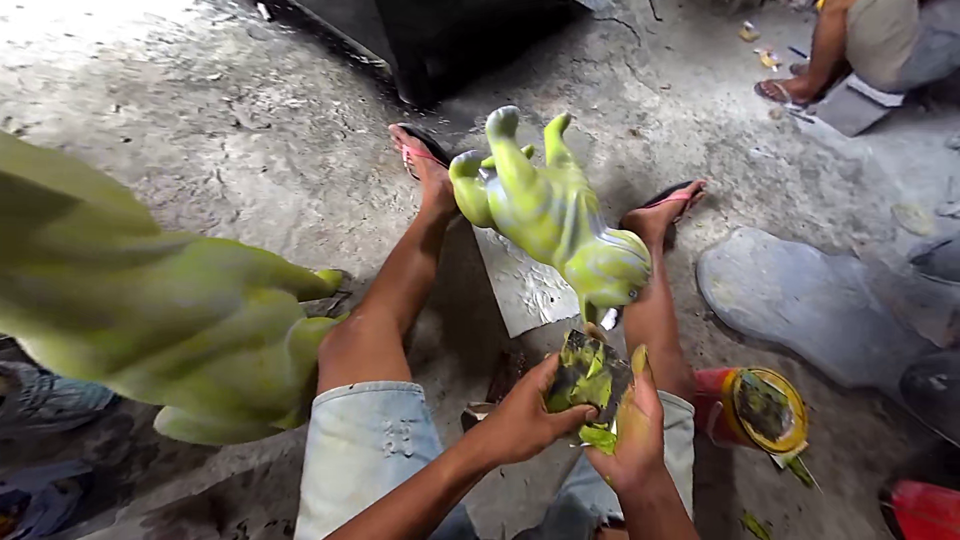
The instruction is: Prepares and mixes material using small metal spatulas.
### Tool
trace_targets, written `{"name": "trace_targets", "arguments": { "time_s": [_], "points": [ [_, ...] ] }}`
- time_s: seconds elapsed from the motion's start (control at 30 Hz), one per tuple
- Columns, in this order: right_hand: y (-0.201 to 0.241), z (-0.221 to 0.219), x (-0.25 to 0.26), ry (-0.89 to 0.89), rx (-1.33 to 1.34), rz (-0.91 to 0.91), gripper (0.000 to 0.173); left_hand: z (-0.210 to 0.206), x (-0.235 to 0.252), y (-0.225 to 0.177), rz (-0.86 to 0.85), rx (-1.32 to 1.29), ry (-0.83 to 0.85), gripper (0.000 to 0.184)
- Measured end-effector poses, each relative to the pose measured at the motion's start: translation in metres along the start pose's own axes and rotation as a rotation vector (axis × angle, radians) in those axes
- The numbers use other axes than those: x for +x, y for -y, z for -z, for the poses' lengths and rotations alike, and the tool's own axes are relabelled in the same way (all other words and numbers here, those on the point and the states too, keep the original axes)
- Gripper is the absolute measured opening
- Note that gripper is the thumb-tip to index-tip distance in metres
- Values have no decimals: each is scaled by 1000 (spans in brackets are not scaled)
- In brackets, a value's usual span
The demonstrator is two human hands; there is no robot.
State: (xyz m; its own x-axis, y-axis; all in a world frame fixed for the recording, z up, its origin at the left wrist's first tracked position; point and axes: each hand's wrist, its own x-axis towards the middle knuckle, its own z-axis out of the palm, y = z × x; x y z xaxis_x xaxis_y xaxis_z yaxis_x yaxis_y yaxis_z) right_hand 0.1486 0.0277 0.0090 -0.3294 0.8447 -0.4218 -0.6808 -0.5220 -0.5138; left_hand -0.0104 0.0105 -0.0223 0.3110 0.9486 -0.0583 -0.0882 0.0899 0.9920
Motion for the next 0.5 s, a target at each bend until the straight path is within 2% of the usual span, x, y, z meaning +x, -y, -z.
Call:
{"name": "trace_targets", "arguments": {
  "time_s": [0.1,0.23,0.27,0.3,0.37,0.43,0.5],
  "points": [
    [-1,4,0,-19,90,5,73,5,3,-4,33,-37,125,58],
    [0,17,2,75,158,74,85,19,9,-12,76,-75,290,55],
    [4,19,0,79,105,104,83,21,8,-14,81,-81,243,52],
    [9,20,-2,65,33,135,73,22,6,-16,92,-96,139,49],
    [19,12,-8,-137,-112,163,42,23,2,-20,145,-200,-114,50],
    [28,3,-11,-331,-201,186,32,25,2,-22,195,-387,-285,53],
    [31,7,-12,-380,-334,260,31,26,-1,-17,180,-373,-368,53]
  ]
}}
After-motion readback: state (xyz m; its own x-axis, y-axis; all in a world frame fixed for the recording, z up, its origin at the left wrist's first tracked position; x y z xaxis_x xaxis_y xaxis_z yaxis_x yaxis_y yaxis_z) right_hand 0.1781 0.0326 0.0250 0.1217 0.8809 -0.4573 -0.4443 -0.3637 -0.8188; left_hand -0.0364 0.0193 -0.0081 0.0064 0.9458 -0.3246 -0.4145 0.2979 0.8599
